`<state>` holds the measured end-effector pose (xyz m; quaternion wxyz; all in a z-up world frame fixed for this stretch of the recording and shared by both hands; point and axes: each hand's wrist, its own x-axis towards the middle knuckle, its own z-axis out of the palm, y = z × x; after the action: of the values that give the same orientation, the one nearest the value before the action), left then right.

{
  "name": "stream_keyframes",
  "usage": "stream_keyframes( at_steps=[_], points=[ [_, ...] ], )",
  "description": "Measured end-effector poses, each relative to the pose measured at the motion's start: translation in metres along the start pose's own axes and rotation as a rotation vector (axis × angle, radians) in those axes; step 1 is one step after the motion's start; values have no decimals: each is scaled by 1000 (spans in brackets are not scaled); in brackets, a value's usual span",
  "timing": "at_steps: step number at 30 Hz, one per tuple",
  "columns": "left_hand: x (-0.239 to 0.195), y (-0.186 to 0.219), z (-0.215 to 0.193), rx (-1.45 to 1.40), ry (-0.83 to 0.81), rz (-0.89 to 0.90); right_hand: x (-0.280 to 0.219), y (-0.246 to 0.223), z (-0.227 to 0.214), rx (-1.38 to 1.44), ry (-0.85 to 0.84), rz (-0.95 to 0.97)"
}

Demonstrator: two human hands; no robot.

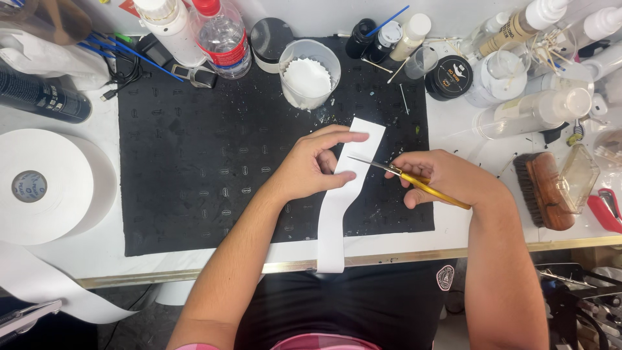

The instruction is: The person uses gold-handled scissors to cut a long white paper strip into small rectangular pieces. Each cut piece is placed into a clear plastic container on the table. The person repeats this process continuously, filling the container with the cut paper.

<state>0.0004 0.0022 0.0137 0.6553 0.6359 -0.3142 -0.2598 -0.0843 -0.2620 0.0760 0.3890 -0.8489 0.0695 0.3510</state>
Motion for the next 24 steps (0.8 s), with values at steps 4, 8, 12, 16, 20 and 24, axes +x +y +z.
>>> stream_keyframes(
  at_steps=[4,8,12,16,20,24],
  points=[
    [1,-1,1,32,3,-21,4,-6,-2,48,-4,-11],
    [1,-1,1,29,4,-23,7,-8,-4,50,15,-4],
    [0,0,0,19,-4,-19,11,-2,-5,-37,61,20],
    [-2,1,-6,23,80,38,11,22,0,22,110,-52],
    [3,1,-19,123,324,100,17,56,19,311,82,-147],
    [21,-2,-31,395,460,-10,27,86,43,493,39,-65]
  ],
)
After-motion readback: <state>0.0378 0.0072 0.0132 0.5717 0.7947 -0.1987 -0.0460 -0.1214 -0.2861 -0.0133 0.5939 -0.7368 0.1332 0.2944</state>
